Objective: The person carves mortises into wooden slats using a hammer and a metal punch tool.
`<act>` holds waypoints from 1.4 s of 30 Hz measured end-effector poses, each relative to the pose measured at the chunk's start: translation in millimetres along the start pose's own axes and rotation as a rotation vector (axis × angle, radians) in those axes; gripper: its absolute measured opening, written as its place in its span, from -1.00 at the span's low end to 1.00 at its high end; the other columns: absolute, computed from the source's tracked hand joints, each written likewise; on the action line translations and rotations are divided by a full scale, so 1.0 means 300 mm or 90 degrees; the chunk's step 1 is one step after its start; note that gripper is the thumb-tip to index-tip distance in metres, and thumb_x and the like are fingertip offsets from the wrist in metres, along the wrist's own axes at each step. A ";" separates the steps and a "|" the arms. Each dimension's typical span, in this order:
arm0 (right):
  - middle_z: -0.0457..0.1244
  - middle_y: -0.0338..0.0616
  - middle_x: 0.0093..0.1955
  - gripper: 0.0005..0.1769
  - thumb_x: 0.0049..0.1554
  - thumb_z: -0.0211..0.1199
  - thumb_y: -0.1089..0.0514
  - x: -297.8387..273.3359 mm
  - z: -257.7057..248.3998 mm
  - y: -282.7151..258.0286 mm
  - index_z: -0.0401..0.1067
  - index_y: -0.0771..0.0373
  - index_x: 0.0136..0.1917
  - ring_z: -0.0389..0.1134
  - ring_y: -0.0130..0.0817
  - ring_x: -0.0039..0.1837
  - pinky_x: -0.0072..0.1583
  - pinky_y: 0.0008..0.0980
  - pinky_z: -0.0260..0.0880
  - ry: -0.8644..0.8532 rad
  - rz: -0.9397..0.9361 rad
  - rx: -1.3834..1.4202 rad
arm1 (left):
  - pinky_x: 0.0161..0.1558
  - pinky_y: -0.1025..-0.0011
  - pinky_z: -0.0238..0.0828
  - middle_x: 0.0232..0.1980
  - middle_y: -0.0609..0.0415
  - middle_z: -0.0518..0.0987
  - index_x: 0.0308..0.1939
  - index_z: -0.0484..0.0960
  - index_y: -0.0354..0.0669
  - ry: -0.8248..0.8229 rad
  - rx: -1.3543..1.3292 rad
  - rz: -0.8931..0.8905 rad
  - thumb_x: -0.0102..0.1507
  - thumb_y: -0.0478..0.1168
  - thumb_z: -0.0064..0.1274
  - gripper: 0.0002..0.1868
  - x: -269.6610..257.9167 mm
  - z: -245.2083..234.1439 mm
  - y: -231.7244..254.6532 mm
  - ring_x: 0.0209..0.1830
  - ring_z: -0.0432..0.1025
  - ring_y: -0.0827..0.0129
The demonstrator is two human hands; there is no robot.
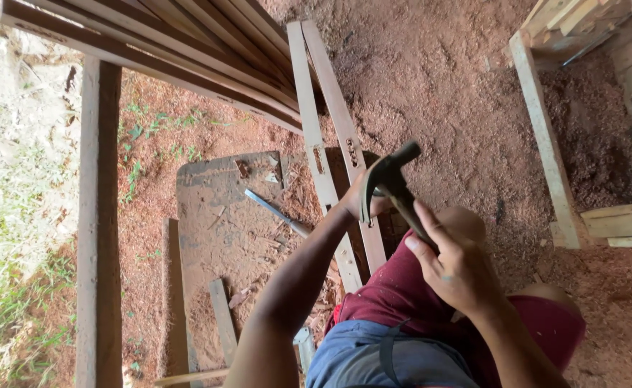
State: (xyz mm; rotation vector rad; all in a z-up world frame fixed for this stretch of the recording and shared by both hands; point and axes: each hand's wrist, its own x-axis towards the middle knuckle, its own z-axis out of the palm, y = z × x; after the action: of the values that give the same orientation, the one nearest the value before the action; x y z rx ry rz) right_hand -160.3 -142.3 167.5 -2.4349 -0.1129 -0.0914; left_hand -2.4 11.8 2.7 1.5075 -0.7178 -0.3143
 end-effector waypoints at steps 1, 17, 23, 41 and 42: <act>0.40 0.12 -0.14 -0.31 0.16 0.31 0.12 -0.004 -0.017 -0.019 0.25 0.20 0.52 0.49 -0.08 -0.17 -0.11 -0.13 0.46 -0.004 0.003 0.001 | -0.06 0.41 0.60 -0.17 0.09 0.66 -0.03 0.59 -0.31 0.001 -0.002 -0.005 0.05 -0.27 0.26 -0.58 -0.020 0.007 -0.059 -0.19 0.59 0.41; 0.37 0.07 -0.11 -0.36 0.17 0.28 0.03 -0.072 0.048 0.013 0.28 0.09 0.50 0.45 0.04 -0.12 -0.10 -0.07 0.44 0.032 -0.029 -0.102 | -0.08 0.39 0.62 -0.20 0.06 0.68 0.00 0.55 -0.15 0.054 -0.269 -0.160 0.16 -0.12 0.13 -0.64 -0.075 0.062 -0.257 -0.21 0.62 0.32; 0.38 0.19 0.00 -0.36 0.18 0.25 0.06 -0.173 0.065 0.131 0.28 0.20 0.49 0.47 0.08 -0.03 -0.07 -0.15 0.48 0.040 -0.044 -0.019 | -0.16 0.26 0.65 -0.19 -0.03 0.69 -0.02 0.61 -0.20 -0.018 0.089 0.074 -0.05 -0.04 0.23 -0.45 -0.159 0.197 -0.177 -0.29 0.63 0.14; 0.37 0.20 0.24 -0.30 0.21 0.24 0.14 -0.345 0.041 0.175 0.20 0.43 0.54 0.46 -0.19 0.14 0.13 -0.34 0.47 0.152 0.094 0.167 | -0.48 0.44 0.40 -0.51 0.15 0.58 -0.47 0.56 -0.14 0.131 -0.110 -0.196 0.15 -0.17 0.23 -0.80 0.000 0.063 -0.026 -0.57 0.46 0.49; 0.43 0.13 0.12 -0.27 0.16 0.26 0.14 -0.350 0.042 0.177 0.21 0.39 0.55 0.50 -0.22 0.01 0.05 -0.35 0.48 0.126 0.169 0.156 | -0.49 0.44 0.37 -0.51 0.16 0.57 -0.47 0.55 -0.14 0.136 -0.089 -0.183 0.16 -0.18 0.23 -0.80 -0.007 0.066 -0.039 -0.57 0.44 0.50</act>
State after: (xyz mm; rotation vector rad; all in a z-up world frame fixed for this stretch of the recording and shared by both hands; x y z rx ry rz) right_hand -258.6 -180.6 113.7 -2.1620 0.2725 -0.1870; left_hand -13.1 -3.6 -10.9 1.4836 -0.3030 -0.4049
